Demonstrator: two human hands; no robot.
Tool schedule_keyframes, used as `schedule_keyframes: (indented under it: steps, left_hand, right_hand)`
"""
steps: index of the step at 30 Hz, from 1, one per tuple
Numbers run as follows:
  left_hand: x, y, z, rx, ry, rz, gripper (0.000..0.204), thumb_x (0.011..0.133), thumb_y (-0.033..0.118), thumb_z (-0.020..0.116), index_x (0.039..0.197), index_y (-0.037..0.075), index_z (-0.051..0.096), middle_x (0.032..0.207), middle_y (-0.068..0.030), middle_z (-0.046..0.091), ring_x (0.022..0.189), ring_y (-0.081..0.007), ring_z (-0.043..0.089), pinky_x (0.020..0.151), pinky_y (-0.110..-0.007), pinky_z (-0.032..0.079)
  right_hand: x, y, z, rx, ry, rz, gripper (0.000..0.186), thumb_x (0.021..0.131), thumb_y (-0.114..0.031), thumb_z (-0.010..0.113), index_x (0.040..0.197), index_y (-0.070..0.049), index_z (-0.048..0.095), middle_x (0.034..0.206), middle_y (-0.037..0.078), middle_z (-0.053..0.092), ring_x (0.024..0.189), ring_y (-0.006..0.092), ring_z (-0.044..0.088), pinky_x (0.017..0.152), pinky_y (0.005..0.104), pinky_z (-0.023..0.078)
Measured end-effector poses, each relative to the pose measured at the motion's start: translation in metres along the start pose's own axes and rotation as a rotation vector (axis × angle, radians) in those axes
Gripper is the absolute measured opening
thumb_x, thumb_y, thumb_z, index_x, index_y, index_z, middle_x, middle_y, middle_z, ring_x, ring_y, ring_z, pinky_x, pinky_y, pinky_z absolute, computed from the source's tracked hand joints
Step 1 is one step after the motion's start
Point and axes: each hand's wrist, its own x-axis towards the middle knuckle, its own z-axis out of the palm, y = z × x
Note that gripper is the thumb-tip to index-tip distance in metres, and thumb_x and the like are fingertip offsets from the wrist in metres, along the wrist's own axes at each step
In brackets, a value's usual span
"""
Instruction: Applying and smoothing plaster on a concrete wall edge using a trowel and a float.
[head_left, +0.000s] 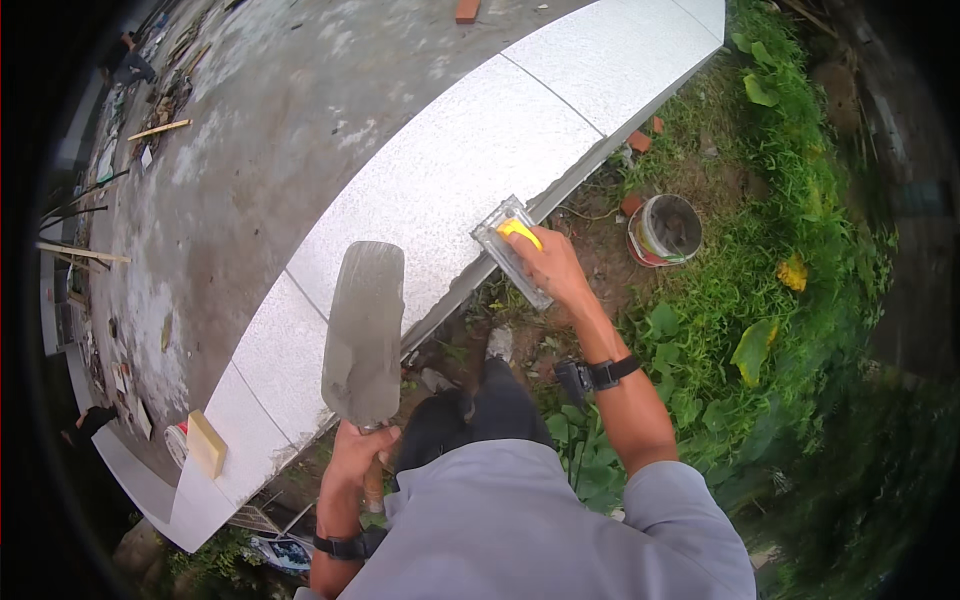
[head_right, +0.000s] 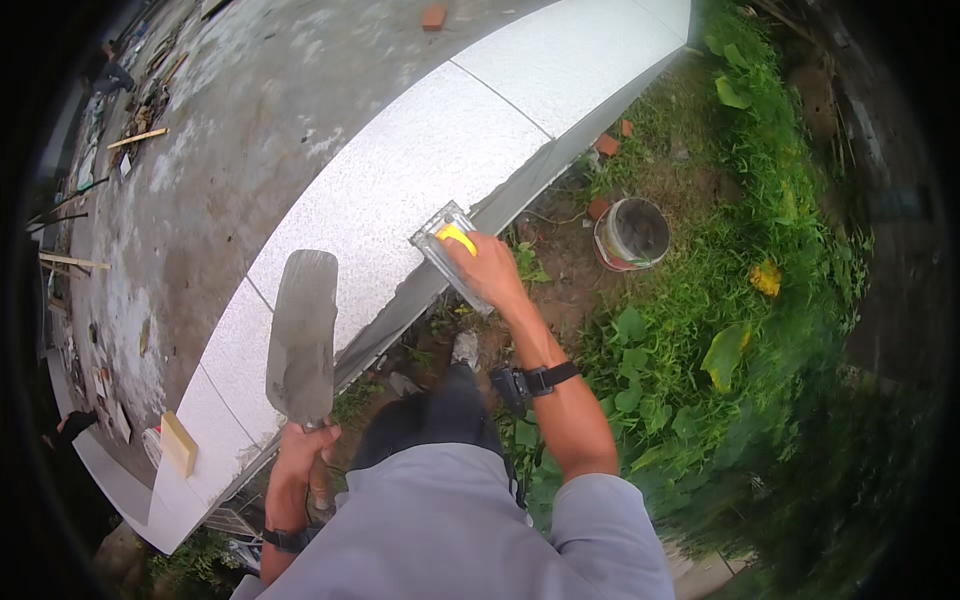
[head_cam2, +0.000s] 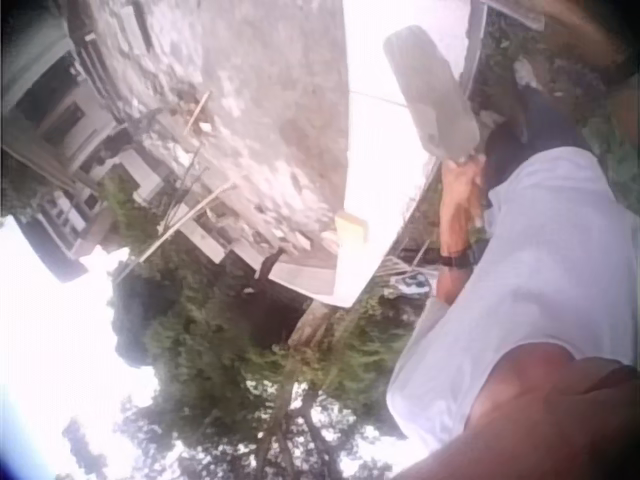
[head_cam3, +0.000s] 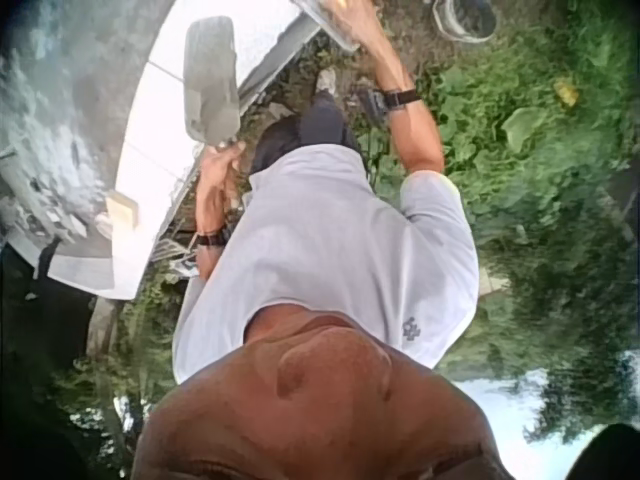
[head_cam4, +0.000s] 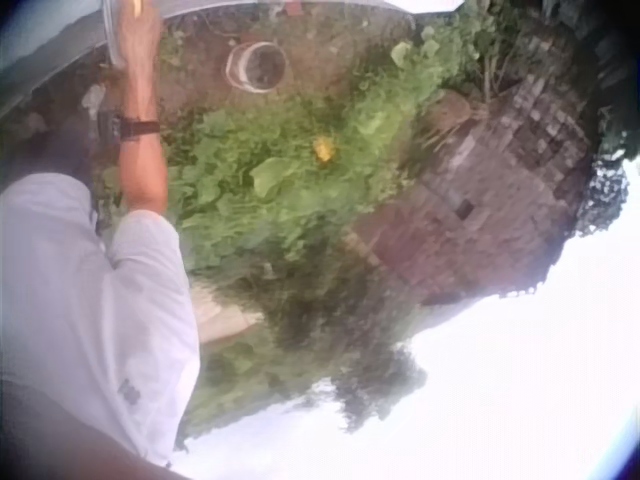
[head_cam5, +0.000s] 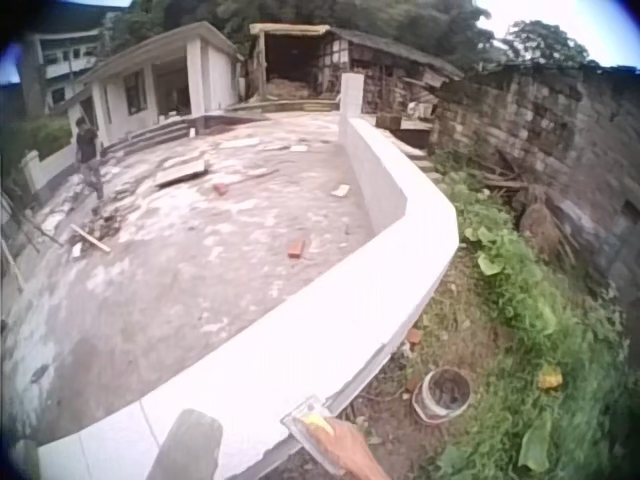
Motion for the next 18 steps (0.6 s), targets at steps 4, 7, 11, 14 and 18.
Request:
schedule_keyframes:
  steps: [4,7,11,14,18]
  left_hand:
    - [-0.003,0.001,0.001,-0.037,-0.043,0.046,0.025,0.078,-0.003,0.071,0.097,0.006,0.058,0.07,-0.001,0.056,0.054,-0.0116,0.054,0.049,-0.028,0.042]
    - [-0.004,-0.001,0.003,-0.033,-0.049,0.033,0.024,0.078,-0.004,0.07,0.096,0.006,0.056,0.068,-0.001,0.055,0.053,-0.0117,0.053,0.048,-0.028,0.041]
    - [-0.002,-0.005,0.008,-0.093,-0.032,-0.015,0.025,0.078,-0.003,0.07,0.095,0.006,0.054,0.067,-0.0014,0.054,0.051,-0.0123,0.052,0.047,-0.028,0.041]
    - [0.001,-0.006,0.011,-0.098,-0.05,0.058,0.025,0.078,-0.003,0.071,0.094,0.007,0.054,0.066,-0.0018,0.053,0.05,-0.0126,0.052,0.046,-0.028,0.041]
    - [0.004,-0.004,0.013,-0.023,0.008,0.033,0.026,0.075,0.0,0.07,0.093,0.007,0.052,0.063,-0.002,0.051,0.046,-0.0135,0.05,0.043,-0.028,0.039]
  right_hand:
    - [-0.013,0.024,-0.017,-0.053,0.124,0.1,0.052,0.09,-0.045,0.058,0.085,0.006,0.065,0.075,0.027,0.064,0.073,0.045,0.063,0.069,0.0491,0.047]
    - [0.001,0.017,0.013,-0.146,0.153,0.048,0.055,0.09,-0.048,0.057,0.085,0.006,0.065,0.077,0.029,0.065,0.077,0.0467,0.064,0.071,0.0496,0.048]
    - [0.025,-0.021,0.062,0.057,-0.113,-0.002,0.056,0.09,-0.049,0.057,0.077,0.006,0.062,0.069,0.022,0.064,0.065,0.0341,0.065,0.062,0.0432,0.049]
    - [0.023,-0.042,0.062,0.313,-0.247,0.039,0.047,0.093,-0.045,0.06,0.083,0.002,0.062,0.065,0.01,0.059,0.056,0.019,0.057,0.053,0.0338,0.046]
    - [0.01,-0.021,-0.007,0.677,-0.061,0.019,0.032,0.093,-0.033,0.064,0.092,-0.001,0.063,0.068,0.001,0.055,0.051,0.01,0.053,0.045,0.0274,0.042]
